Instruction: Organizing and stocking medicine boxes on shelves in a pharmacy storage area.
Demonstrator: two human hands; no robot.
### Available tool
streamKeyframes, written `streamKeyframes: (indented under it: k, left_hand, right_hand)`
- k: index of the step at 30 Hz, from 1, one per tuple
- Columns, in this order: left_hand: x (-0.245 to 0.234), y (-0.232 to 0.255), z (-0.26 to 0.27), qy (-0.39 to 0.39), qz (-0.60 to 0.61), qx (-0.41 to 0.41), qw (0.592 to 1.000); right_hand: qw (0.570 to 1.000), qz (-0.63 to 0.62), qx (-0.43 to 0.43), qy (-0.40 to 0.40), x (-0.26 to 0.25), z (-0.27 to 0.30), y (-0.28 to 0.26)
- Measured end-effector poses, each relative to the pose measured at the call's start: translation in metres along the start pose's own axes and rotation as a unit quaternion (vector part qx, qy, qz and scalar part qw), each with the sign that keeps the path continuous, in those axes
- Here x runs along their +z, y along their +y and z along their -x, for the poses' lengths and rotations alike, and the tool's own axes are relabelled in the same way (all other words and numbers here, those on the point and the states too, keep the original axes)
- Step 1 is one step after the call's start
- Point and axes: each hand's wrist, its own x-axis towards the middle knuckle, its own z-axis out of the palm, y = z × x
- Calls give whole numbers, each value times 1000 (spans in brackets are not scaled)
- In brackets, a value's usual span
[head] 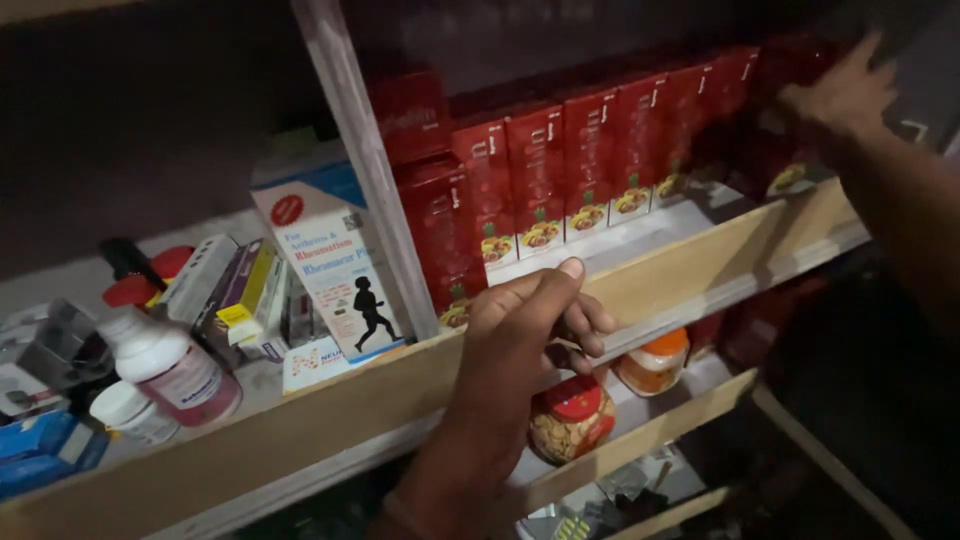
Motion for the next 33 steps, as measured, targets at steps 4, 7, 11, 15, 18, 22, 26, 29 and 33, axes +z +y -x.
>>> streamKeyframes:
  k: [4, 7, 11, 15, 18, 22, 26, 29, 33]
  left_hand:
    - [12, 2, -7, -7, 17, 2, 1000]
    - [20, -5, -18, -26, -9, 8, 1000]
    - [36, -9, -40, -24, -72, 70, 995]
    - [48, 0, -49, 89, -377, 235, 892]
    - [55, 9, -54, 111, -433, 274, 851]
    - [81, 35, -47, 88, -471, 98, 873]
    - [76, 18, -44, 31, -240, 69, 968]
    - [67, 8, -32, -30, 20, 69, 997]
    - [71, 16, 1, -86, 94, 61, 990]
  right_hand:
    - [996, -24, -88, -24, -13, 33, 2]
    - [981, 4, -194, 22, -27, 67, -15]
    - [956, -147, -255, 10, -88, 161, -90]
    - [913, -348, -213, -3, -128, 217, -144]
    - [873, -473, -114, -35, -146, 226, -155]
    - [853, -494, -165, -33, -171, 242, -163]
    - [853, -470, -211, -79, -194, 254, -169]
    - [819, -525, -112, -204, -205, 263, -168]
    - [729, -536, 14, -424, -231, 306, -186]
